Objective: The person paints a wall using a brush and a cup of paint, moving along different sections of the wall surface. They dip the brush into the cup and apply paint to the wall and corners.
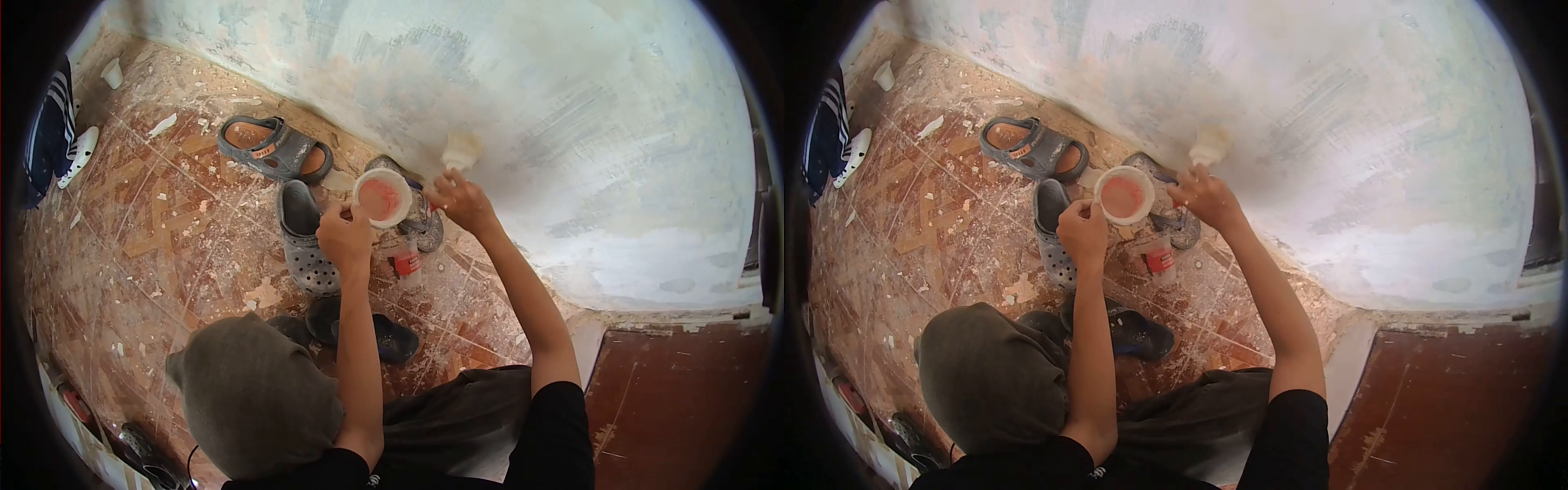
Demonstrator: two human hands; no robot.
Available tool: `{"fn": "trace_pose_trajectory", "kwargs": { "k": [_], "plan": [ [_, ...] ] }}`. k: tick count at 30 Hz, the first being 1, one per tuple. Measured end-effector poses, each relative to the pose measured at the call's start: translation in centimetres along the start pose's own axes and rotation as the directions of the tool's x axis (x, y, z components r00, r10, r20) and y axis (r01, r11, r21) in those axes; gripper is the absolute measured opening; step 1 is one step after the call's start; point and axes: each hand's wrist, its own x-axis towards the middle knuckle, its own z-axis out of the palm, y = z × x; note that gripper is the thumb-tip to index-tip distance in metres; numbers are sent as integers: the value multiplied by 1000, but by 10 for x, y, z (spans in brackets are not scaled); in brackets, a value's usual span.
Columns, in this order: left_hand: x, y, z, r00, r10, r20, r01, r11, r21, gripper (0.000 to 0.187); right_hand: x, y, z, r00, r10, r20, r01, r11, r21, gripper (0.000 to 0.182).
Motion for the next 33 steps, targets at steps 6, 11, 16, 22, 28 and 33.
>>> {"fn": "trace_pose_trajectory", "kwargs": {
  "k": [6,11,16,22,28,33],
  "plan": [
    [1,-2,3,1000,7,-24,-6,1000,12,16,33,25,-90,968,250,-22,-234,931,280,22],
    [-11,2,14,1000,25,17,-24,1000,-7,16,33,62,-161,891,208,-403,-253,966,-61,30],
    [-21,1,23,997,53,49,-52,998,-19,15,-21,72,-100,930,296,-217,-329,935,-135,33],
    [-20,6,15,998,60,18,-60,998,-15,15,-43,28,-59,986,167,26,-168,985,44,19],
    [-20,4,18,998,63,15,-63,998,3,14,-4,57,-116,901,314,-300,-238,935,262,31],
    [-23,5,22,997,63,33,-63,998,14,14,10,87,-146,815,284,-505,-352,935,-43,36]
  ]
}}
